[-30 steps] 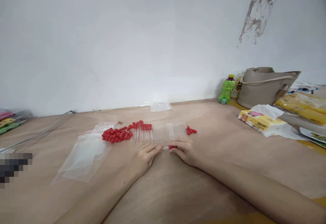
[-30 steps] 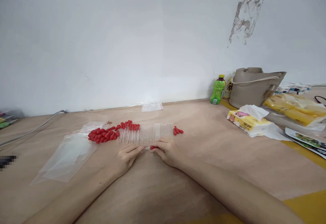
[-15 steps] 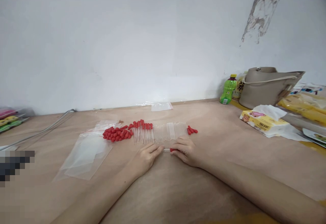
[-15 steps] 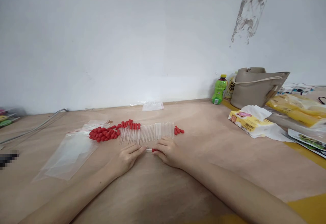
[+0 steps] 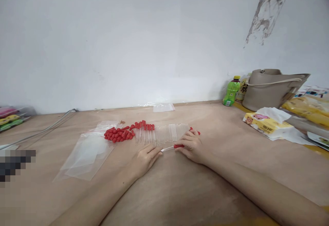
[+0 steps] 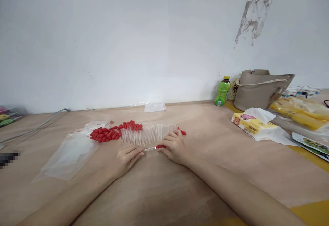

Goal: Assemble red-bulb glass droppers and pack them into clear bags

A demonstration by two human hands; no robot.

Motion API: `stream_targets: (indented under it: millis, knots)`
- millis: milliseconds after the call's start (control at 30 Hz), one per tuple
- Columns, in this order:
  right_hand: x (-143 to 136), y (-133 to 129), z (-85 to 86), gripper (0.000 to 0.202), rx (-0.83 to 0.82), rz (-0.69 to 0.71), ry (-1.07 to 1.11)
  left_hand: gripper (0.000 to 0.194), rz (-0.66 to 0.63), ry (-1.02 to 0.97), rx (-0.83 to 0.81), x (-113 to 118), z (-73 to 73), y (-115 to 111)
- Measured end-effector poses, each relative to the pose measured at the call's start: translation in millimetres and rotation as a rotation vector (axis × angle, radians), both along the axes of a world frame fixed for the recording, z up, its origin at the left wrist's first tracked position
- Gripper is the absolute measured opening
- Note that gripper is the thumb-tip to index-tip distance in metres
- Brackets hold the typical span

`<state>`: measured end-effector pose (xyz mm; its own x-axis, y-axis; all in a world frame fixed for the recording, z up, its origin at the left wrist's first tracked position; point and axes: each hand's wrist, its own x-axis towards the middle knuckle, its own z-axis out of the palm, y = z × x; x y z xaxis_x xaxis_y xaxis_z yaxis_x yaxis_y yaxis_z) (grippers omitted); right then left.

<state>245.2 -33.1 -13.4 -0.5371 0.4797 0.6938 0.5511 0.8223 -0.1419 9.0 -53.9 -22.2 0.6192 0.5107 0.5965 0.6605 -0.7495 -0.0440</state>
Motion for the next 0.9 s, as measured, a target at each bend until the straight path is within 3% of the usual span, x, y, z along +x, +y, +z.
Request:
stream_targets:
  millis: [200,400,800,900]
  knots:
    - [-2,2,-9.4,0.013,-0.104,0.166,0.087,0.019,-0.026,-0.015,0.003,-2,-0.3,-1]
    - [-7,0,-10.9,0.011,-0.077,0.241,0.084,0.017,-0.074,-0.040,0.014,-2,-0.4,-2]
    - [-13,4,-11.5,0.012,-0.068,0.225,0.050,0.016,-0.071,-0.062,-0.032,2,-1.1,-1]
    - [-10,5,-7.9,0.015,-0.061,0.169,0.072,0.017,-0.038,-0.115,-0.074,2,-1.2,-2]
